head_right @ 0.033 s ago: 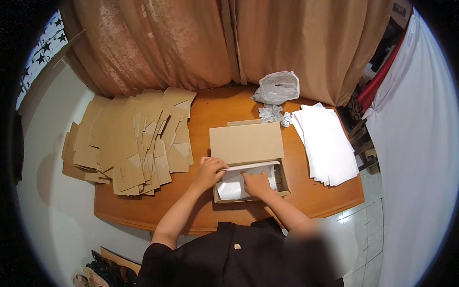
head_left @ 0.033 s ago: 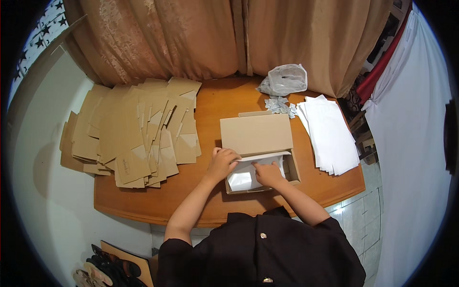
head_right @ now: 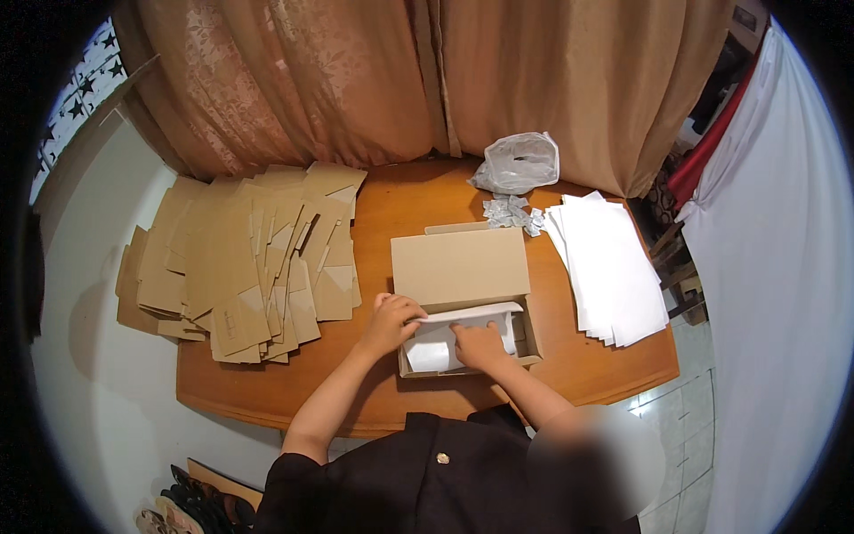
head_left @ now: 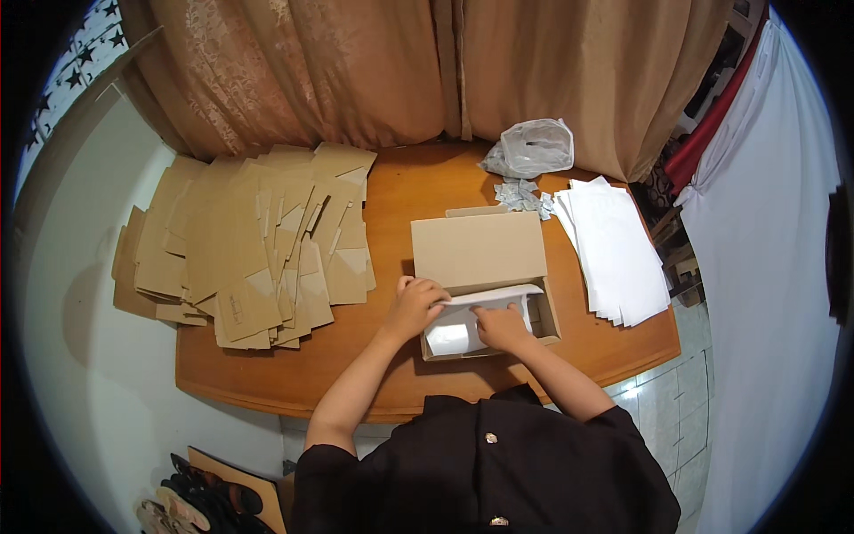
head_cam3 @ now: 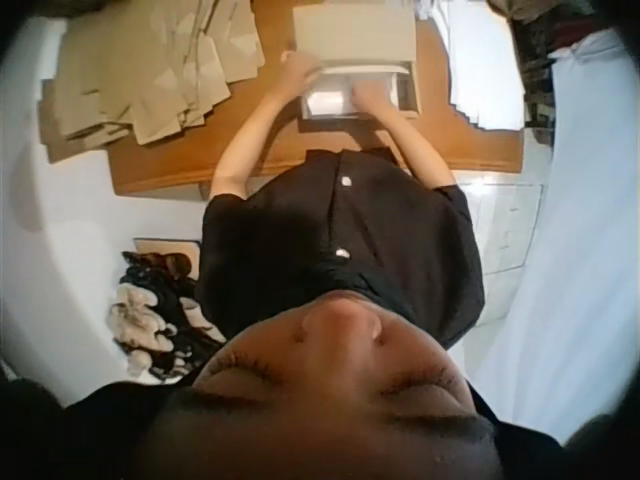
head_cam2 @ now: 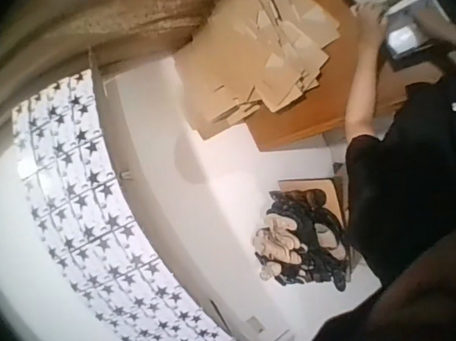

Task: Fold flat cardboard into shoeboxes and stack them on a shelf.

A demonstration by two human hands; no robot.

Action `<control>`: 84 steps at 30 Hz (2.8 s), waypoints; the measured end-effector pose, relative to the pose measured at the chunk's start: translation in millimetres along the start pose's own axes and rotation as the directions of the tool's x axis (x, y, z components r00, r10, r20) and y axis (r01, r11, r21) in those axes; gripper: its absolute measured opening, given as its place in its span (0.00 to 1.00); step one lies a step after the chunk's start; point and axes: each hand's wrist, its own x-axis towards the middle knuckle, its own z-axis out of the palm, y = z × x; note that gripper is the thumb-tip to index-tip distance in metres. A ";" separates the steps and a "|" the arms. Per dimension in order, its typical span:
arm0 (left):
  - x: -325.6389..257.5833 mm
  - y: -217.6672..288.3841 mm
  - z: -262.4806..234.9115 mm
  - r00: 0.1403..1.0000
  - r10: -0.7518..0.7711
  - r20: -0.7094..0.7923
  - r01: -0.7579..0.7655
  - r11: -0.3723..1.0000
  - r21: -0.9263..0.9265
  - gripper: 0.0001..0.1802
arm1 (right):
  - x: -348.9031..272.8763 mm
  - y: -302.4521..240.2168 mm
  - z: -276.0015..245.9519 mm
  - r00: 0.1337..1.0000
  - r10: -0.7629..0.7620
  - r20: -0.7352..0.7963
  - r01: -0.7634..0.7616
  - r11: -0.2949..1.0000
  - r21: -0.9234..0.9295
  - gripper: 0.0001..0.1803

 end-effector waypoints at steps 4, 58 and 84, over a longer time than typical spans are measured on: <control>-19.4 1.3 -5.4 0.971 0.137 0.196 -0.146 0.989 0.034 0.07 | -25.4 -17.3 -45.2 0.979 -0.101 0.174 0.072 0.983 0.167 0.17; -106.6 3.1 59.1 0.840 -0.373 -0.394 0.343 0.928 -0.147 0.32 | -66.0 31.9 1.9 0.666 0.563 -0.490 0.083 0.596 0.798 0.34; -68.2 17.5 61.3 0.909 -0.331 -0.253 0.328 0.943 -0.057 0.31 | -83.4 23.6 39.3 0.711 0.259 -0.653 -0.295 0.954 0.057 0.20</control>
